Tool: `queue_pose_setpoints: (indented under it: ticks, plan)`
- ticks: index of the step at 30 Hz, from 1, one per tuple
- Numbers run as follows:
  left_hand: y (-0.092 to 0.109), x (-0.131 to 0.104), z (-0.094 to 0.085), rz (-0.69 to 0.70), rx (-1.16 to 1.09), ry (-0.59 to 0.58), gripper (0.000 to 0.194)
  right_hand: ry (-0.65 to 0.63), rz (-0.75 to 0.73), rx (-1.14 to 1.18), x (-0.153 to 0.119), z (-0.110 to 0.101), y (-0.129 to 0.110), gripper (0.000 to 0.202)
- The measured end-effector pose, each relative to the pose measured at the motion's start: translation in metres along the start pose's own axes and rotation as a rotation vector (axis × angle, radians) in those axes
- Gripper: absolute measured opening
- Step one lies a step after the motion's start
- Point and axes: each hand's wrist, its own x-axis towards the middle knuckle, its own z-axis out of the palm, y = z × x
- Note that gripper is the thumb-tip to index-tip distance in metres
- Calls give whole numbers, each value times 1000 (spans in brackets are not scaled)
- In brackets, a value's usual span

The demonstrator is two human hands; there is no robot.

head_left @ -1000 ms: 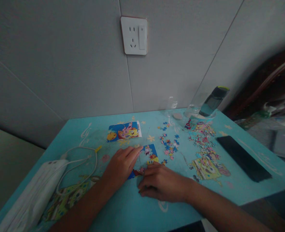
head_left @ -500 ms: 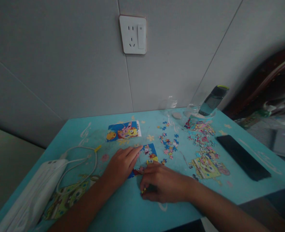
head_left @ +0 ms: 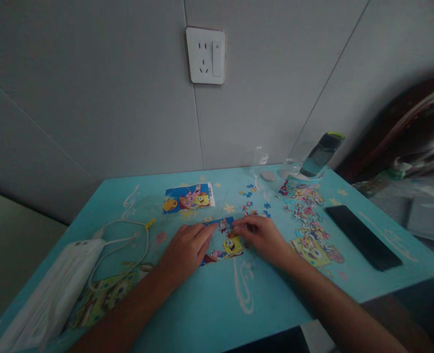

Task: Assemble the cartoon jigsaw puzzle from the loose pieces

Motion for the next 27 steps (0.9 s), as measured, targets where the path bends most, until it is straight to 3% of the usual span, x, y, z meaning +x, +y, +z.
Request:
queue_pose_setpoints:
  ticks: [3,6,15,27]
  plan:
    - [3,0,-1,24,10,23,32,97,164,-16,7,-13,18,29]
    - [6,1,-2,48,17,60,27,137,208,-101,11,-23,28,36]
    - [14,2,-12,194,2,67,17,130,109,-276,11,-23,32,30]
    - [15,1,-13,217,6,43,17,119,35,-306,11,-27,33,29]
